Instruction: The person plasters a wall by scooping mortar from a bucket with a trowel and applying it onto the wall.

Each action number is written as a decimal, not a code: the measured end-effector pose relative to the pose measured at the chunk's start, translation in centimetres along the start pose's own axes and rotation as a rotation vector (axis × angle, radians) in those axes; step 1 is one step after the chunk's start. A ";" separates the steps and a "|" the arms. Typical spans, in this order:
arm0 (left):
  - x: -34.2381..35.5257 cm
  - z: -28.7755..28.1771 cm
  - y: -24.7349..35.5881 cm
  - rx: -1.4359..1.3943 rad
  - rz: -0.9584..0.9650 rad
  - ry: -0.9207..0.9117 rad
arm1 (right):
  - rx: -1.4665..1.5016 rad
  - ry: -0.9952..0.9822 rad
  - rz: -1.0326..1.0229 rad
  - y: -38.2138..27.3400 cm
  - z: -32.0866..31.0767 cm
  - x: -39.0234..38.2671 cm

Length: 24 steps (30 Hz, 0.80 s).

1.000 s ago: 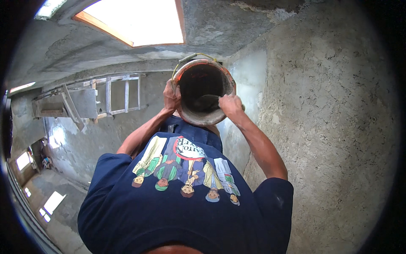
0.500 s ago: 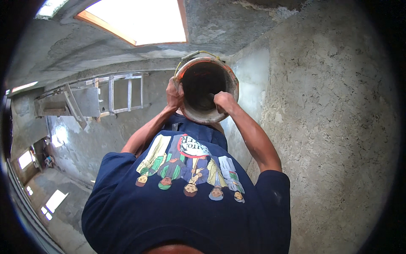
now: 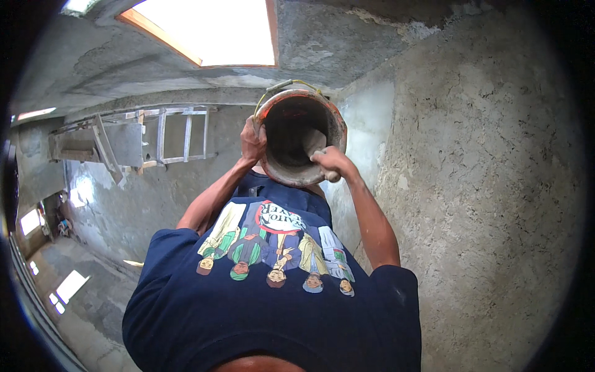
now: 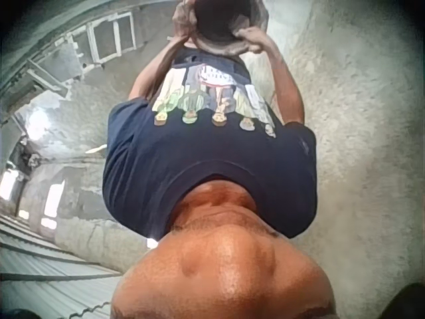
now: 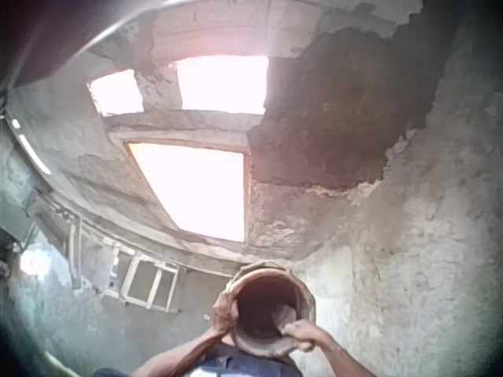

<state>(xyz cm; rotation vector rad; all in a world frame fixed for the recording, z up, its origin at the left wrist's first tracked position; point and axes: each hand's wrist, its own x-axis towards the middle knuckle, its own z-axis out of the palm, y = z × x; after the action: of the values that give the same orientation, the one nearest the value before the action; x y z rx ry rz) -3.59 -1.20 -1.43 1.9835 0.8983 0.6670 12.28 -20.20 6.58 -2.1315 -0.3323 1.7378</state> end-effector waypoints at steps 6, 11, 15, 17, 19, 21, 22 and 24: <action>-0.1 -0.2 0.3 -0.013 -0.005 0.015 | -0.367 0.272 -0.324 -0.5 0.9 2.4; 0.1 0.0 0.7 -0.005 0.032 0.016 | -0.007 -0.173 0.022 1.2 2.8 7.3; -0.4 -0.5 0.4 -0.008 0.024 0.012 | -0.663 -0.127 -0.106 -0.9 -0.5 4.6; -0.1 -0.1 0.0 0.004 0.024 0.013 | -0.801 -0.119 -0.074 0.8 -2.3 5.5; 0.1 0.0 -0.1 0.011 0.015 0.010 | -0.793 -0.090 -0.079 -0.7 -2.8 3.7; 0.0 -0.2 0.2 0.019 0.003 0.007 | -0.665 -0.115 -0.077 -3.9 -3.5 0.3; 0.0 -0.2 0.5 0.017 -0.005 0.009 | -0.665 -0.119 -0.076 -4.0 -3.3 0.4; 0.1 -0.3 0.7 0.014 -0.015 0.007 | -0.597 -0.131 -0.177 -4.4 -2.5 0.7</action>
<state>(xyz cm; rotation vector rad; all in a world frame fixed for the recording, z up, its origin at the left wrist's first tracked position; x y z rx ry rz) -3.50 -1.31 -0.68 1.9867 0.9235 0.6614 15.11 -16.28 8.25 -2.2703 -1.1653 1.8344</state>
